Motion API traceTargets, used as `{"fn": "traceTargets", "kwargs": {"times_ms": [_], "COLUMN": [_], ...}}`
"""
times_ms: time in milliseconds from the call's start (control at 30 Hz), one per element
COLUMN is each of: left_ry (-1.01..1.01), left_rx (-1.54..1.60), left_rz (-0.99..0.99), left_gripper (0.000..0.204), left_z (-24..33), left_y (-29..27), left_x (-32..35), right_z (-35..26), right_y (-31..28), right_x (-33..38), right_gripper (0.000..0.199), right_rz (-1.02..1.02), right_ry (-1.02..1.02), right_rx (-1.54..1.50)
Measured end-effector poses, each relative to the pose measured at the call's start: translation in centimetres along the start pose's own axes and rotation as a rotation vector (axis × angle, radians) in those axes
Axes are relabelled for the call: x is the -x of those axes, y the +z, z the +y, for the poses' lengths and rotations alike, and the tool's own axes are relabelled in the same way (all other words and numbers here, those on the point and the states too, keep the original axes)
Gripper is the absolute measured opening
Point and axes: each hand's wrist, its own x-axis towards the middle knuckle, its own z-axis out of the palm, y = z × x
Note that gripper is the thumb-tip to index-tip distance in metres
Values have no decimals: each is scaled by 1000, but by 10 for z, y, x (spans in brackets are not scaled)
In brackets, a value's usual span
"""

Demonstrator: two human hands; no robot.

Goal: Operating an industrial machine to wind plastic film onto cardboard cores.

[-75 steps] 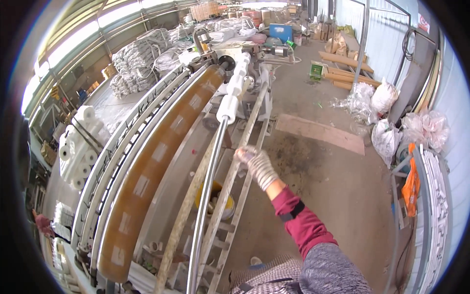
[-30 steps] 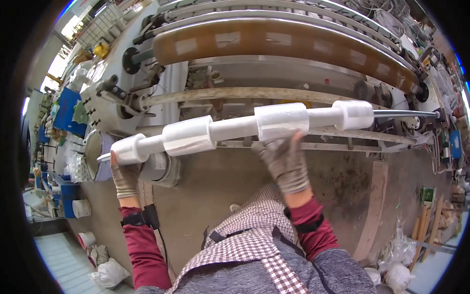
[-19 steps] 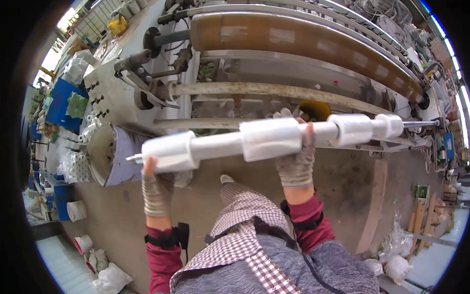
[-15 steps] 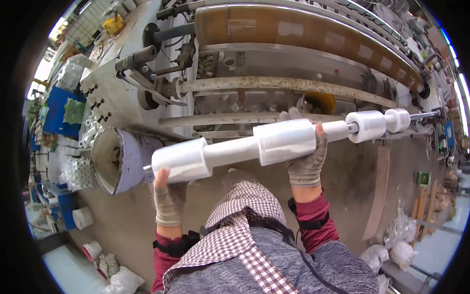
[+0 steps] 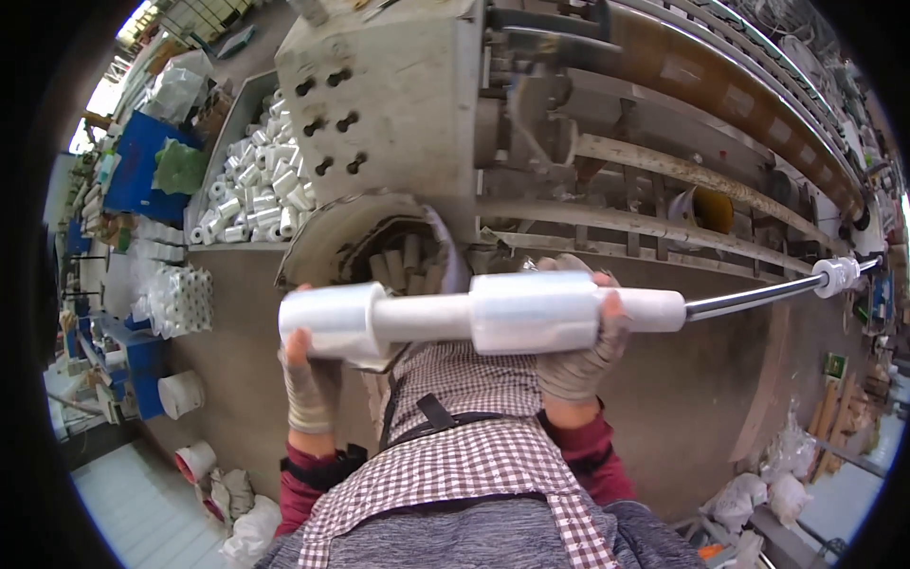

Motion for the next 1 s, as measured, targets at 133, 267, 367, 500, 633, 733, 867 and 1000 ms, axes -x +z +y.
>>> {"fn": "traceTargets", "kwargs": {"times_ms": [133, 267, 367, 500, 633, 733, 867, 1000], "left_ry": [465, 220, 143, 88, -12, -38, 257, 167], "left_rx": [-833, -450, -253, 48, 181, 318, 352, 202], "left_rz": [-8, 91, 83, 9, 103, 200, 135, 93], "left_gripper": [63, 65, 57, 56, 55, 60, 53, 57], "left_z": [5, 34, 49, 67, 58, 60, 80, 104], "left_y": [-84, -127, -125, -101, -127, -150, -169, -230], "left_x": [-60, -81, -81, -64, -72, -88, -199, -334], "right_z": [65, 80, 118, 167, 155, 165, 249, 309], "right_y": [47, 102, 133, 95, 114, 141, 225, 329], "right_x": [9, 23, 24, 20, 30, 18, -33, -89], "right_gripper": [36, 39, 34, 27, 27, 31, 30, 38], "right_rz": [-197, -122, -337, -257, -275, -354, -612, -823], "right_ry": [-79, -171, -331, -172, -57, -49, -219, -605], "right_rx": [460, 422, 606, 1020, 783, 738, 852, 876]}}
